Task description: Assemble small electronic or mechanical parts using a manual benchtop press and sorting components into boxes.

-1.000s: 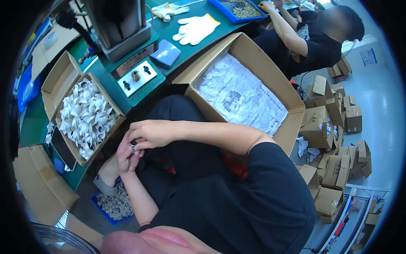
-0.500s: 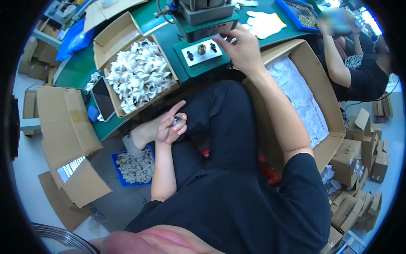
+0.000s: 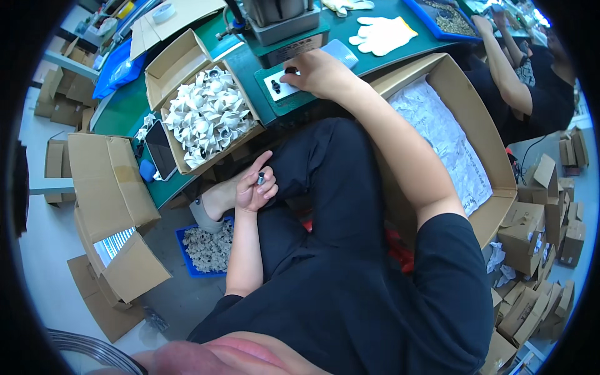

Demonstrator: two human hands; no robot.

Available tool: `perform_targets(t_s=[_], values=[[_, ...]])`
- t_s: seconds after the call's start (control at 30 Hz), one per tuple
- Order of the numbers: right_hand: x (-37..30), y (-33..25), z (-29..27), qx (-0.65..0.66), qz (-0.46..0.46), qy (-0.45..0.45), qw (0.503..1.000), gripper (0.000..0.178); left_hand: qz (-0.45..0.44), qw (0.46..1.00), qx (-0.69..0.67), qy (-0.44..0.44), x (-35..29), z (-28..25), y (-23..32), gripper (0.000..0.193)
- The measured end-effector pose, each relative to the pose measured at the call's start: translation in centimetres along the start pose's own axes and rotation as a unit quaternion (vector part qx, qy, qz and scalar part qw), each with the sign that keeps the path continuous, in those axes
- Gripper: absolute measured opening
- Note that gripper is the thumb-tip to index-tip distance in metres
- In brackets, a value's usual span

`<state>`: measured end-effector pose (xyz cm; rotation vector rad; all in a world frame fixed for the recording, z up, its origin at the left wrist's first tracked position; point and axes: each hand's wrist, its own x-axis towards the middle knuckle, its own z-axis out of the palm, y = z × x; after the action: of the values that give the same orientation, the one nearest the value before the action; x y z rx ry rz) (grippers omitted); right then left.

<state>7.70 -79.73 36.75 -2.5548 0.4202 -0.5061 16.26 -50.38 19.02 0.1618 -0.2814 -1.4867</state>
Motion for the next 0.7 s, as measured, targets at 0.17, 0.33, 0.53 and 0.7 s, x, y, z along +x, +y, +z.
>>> perform_targets(t_s=[0.17,0.33,0.53,0.7], values=[[-3.7,2.5,-2.5,-0.043,-0.051,0.071,0.995,0.03,0.011,0.99,0.094,0.104,-0.8,-0.7,2.0,0.051],[-19.0,11.5,-11.2,-0.1,0.159,0.133,0.973,0.02,-0.06,0.667,0.551,0.498,-8.3,-10.9,13.9,0.034],[-45.7,14.5,-10.2,-0.058,0.474,-0.236,0.846,0.028,-0.2,0.31,0.886,0.281,-7.4,-15.5,13.7,0.045],[-50.3,9.8,-5.8,-0.008,0.48,-0.179,0.859,0.029,-0.169,0.584,0.755,0.245,-3.2,-16.7,14.8,0.049]])
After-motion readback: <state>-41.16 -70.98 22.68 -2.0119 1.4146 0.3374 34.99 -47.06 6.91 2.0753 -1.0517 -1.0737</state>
